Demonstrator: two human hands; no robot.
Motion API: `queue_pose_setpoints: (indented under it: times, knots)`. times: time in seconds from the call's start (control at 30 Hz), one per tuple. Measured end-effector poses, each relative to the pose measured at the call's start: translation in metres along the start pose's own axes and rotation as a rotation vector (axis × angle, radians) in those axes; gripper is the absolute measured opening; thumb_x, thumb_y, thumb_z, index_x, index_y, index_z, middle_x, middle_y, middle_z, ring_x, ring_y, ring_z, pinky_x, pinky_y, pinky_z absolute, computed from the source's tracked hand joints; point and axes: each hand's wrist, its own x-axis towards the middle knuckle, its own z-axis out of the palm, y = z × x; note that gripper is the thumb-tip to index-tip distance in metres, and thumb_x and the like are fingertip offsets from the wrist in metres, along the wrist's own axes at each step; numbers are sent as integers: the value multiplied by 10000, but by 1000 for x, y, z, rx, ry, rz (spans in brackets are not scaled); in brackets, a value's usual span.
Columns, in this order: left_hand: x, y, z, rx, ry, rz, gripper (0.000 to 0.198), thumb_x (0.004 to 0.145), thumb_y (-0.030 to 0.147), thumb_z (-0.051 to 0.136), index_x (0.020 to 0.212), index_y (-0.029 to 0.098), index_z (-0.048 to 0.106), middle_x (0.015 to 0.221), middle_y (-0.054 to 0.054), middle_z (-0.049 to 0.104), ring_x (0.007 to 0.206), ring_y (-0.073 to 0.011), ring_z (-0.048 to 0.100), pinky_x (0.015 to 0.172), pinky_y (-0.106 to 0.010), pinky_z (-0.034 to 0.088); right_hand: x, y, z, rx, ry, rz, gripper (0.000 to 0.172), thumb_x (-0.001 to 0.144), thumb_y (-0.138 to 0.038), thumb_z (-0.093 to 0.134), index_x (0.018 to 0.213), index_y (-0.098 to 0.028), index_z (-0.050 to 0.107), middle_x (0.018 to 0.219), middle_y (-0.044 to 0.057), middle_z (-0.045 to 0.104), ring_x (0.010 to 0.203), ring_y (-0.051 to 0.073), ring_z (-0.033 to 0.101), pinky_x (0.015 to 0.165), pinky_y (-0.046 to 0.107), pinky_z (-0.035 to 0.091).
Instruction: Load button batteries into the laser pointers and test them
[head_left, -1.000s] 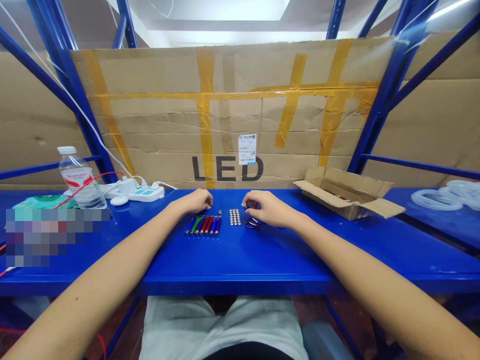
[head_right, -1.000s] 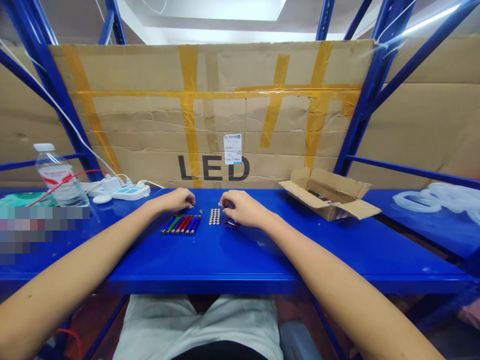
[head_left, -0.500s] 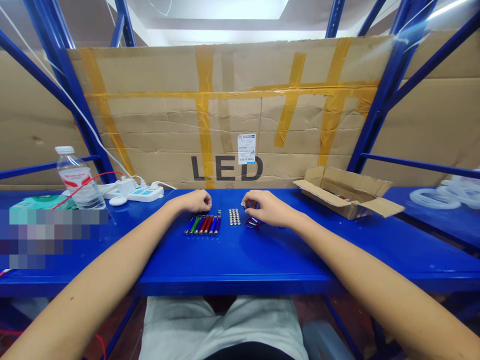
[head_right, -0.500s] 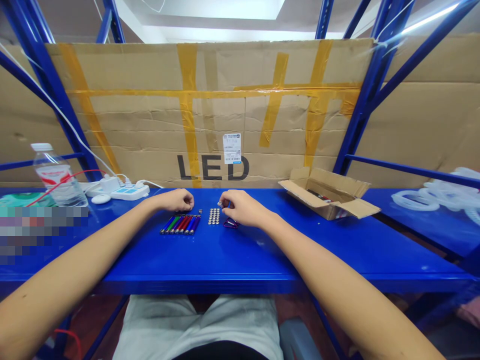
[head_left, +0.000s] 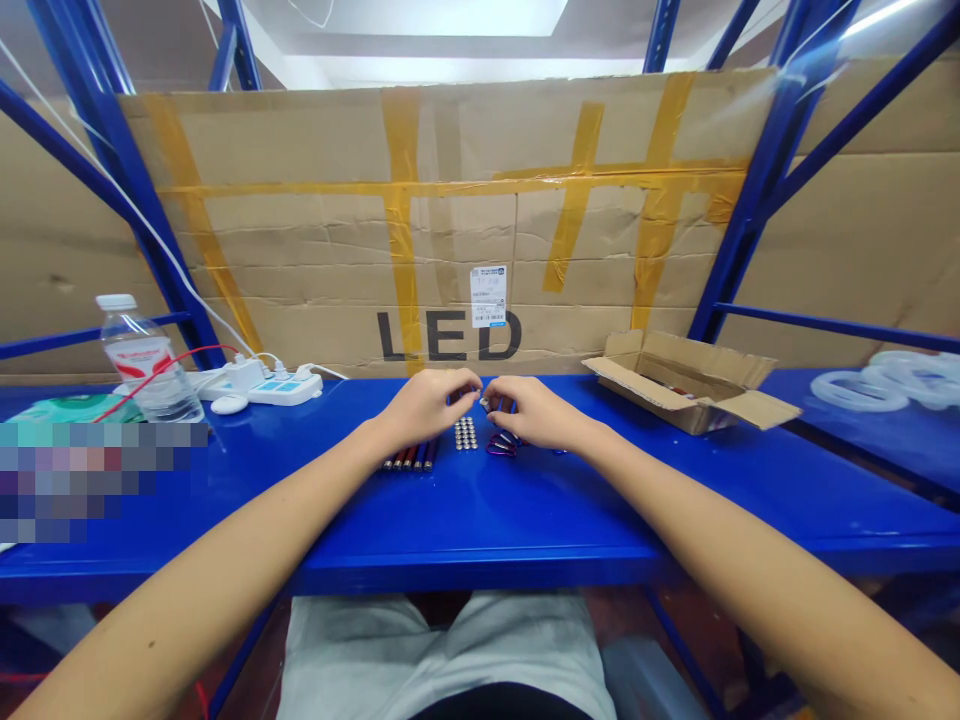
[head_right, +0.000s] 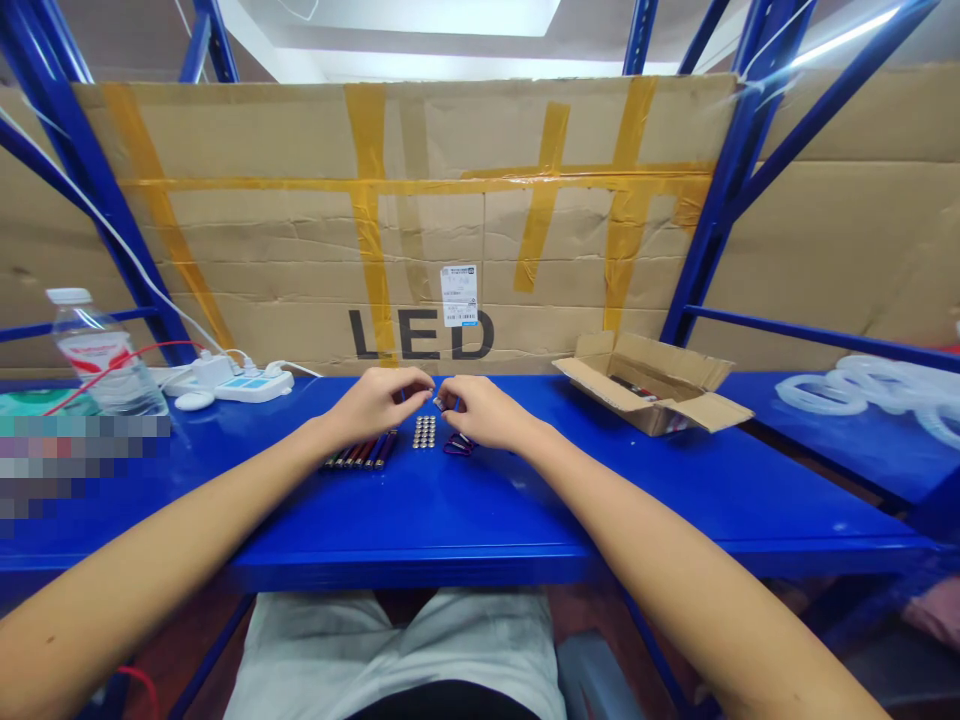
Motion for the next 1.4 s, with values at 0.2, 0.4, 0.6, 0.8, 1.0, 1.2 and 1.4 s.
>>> queue_pose_setpoints:
  times: [0.2,0.4,0.6,0.8,1.0,1.2,1.4]
  knots:
    - [-2,3,4,-12,-40,52,214,904,219,514,995,191,706,910,-38,751,773,-149,676,723,-260,483,2,3,4,130,4,68,119,758,-111,586,850,-159,645,795,16,663,736,141,580,684,257,420]
    - [-2,1,3,-50,-72,50,229,875,191,533,1001,200,724,949,-37,757,826,-161,692,753,-271,500,3,3,7,246,32,134,118,750,-162,604,852,-153,662,733,5,651,698,139,569,658,260,423]
    - [-1,-1,-4,-91,-16,-46,249,882,218,524,1073,190,681,891,-21,741,736,-131,649,709,-258,479,3,2,5,285,62,136,77,750,-200,614,819,-164,619,719,-3,631,691,140,568,659,269,443]
    - [-1,-32,-15,56,-166,-194,194,834,228,535,896,180,713,881,-42,731,796,-159,629,742,-270,437,2,3,4,196,81,110,80,763,-170,604,843,-171,610,757,10,645,718,147,591,687,282,460]
    - [-10,-58,-9,-48,-399,-339,187,775,290,573,831,195,723,825,-26,732,761,-164,631,692,-253,438,1,1,2,91,90,59,84,773,-131,587,844,-173,605,799,22,650,740,149,591,698,280,452]
    - [-13,-60,-6,-51,-504,-383,144,737,262,571,766,192,693,746,-11,706,675,-142,603,608,-227,419,1,1,3,70,68,44,93,775,-124,582,849,-173,609,805,21,651,739,149,588,697,279,445]
    - [-12,-51,-10,2,-547,-500,131,672,177,552,737,184,665,708,-31,684,601,-158,580,552,-261,410,1,1,3,88,62,91,95,785,-118,574,861,-173,593,880,44,678,802,162,619,738,293,466]
